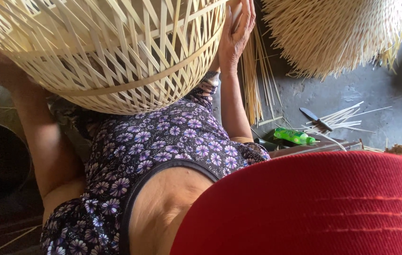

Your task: The person weaves thin bamboo strips into a conical basket structure, interlacing the strips through existing gaps and securing them around a central frame by hand.

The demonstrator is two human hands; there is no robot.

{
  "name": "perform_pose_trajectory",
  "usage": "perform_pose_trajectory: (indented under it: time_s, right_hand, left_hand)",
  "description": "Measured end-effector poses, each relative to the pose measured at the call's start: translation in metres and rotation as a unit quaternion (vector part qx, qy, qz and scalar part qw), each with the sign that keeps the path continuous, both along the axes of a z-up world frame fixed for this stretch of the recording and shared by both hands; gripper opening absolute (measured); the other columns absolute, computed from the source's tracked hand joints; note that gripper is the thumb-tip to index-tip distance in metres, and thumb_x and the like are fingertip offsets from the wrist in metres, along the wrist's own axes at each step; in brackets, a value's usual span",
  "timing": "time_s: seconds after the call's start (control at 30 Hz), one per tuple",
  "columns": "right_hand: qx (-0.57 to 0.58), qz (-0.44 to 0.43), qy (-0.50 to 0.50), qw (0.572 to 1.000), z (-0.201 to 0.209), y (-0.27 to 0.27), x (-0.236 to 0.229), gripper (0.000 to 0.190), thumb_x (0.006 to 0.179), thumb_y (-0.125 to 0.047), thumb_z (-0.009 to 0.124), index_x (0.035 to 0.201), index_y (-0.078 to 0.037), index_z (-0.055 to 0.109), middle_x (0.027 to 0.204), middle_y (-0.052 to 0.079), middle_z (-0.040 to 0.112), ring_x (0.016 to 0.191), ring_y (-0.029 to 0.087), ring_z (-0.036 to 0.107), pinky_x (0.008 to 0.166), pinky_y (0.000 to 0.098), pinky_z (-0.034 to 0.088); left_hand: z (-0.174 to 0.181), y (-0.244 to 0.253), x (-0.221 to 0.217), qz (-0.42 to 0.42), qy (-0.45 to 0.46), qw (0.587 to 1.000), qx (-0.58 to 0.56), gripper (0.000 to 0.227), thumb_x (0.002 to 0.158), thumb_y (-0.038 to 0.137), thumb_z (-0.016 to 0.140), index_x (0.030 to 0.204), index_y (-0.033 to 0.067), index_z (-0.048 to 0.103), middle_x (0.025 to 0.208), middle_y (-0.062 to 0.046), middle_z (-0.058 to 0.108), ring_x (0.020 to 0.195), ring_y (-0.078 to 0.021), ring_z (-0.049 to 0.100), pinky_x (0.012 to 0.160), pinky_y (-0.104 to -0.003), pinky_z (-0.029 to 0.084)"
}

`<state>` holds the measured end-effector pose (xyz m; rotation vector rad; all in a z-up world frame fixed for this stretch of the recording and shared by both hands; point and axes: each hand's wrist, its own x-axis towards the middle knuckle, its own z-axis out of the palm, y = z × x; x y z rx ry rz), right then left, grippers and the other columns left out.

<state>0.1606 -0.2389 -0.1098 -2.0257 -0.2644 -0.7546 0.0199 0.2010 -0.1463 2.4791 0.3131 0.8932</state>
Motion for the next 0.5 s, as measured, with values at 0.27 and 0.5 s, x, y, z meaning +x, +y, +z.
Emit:
perform_pose_trajectory:
  time_s: [0.27, 0.5]
  right_hand:
    - [0.004, 0.008, -0.012, 1.000, -0.0052, -0.0013, 0.0034, 0.045, 0.113, -0.027, 0.059, 0.155, -0.019, 0.045, 0.159, 0.003, 0.046, 0.147, 0.019, 0.040, 0.126, 0.0389, 0.036]
    - [0.000, 0.004, -0.019, 1.000, -0.0010, 0.0014, 0.0033, 0.045, 0.113, -0.026, 0.059, 0.155, -0.019, 0.044, 0.160, 0.002, 0.046, 0.147, 0.018, 0.040, 0.126, 0.0383, 0.036]
  left_hand:
    - [-0.0046, -0.0022, 0.0015, 0.005, -0.002, 1.000, 0.000, 0.012, 0.106, 0.014, 0.068, 0.111, 0.0043, 0.062, 0.103, -0.009, 0.062, 0.093, -0.0207, 0.058, 0.086, -0.040, 0.049]
    - [0.0002, -0.0033, -0.0016, 0.014, -0.011, 1.000, 0.007, 0.013, 0.107, 0.015, 0.067, 0.112, 0.0044, 0.061, 0.103, -0.009, 0.062, 0.094, -0.0209, 0.058, 0.087, -0.040, 0.049]
